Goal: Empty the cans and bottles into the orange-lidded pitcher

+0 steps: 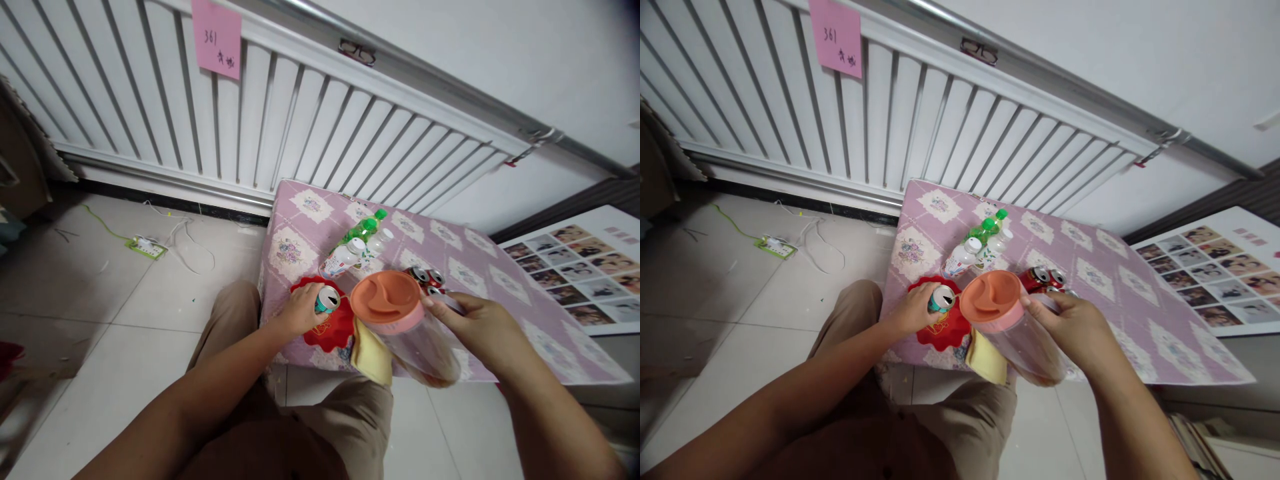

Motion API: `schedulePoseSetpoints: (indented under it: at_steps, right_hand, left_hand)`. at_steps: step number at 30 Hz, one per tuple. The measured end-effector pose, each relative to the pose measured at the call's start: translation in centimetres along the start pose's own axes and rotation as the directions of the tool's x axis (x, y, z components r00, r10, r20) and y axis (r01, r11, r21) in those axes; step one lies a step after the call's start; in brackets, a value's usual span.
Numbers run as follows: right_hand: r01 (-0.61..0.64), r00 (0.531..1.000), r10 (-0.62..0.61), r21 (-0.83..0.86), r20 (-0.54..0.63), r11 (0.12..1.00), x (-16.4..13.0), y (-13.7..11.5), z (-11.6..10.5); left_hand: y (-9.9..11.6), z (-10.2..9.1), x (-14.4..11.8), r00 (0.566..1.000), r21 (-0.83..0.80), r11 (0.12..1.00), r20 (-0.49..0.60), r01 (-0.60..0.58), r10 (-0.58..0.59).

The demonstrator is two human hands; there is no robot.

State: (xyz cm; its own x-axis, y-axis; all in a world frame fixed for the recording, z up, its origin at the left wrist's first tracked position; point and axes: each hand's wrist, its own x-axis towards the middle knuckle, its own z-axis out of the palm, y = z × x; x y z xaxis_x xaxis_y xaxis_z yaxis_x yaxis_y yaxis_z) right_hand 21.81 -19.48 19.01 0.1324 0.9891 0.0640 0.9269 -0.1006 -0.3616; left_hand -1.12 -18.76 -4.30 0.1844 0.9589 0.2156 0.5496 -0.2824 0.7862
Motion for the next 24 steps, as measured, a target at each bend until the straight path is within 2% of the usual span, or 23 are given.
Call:
schedulePoseSetpoints:
  at_steps: [3, 10, 24]
  right_hand:
    - [-0.083, 0.992, 0.078, 0.047, 0.103, 0.995, -0.03, -0.18, -0.07]
    - [-0.129, 0.986, 0.121, 0.065, 0.117, 0.990, -0.14, -0.34, -0.26]
    - [-0.116, 0.989, 0.107, 0.083, 0.105, 0.990, 0.01, -0.41, -0.42]
  left_hand:
    - [-0.02, 0.04, 0.00, 1.000, -0.002, 1.000, 0.004, 0.001, -0.001]
    - [-0.02, -0.05, 0.00, 1.000, -0.010, 1.000, 0.007, 0.001, -0.001]
    - [-0.07, -0.04, 0.00, 1.000, -0.001, 1.000, -0.001, -0.003, 0.003]
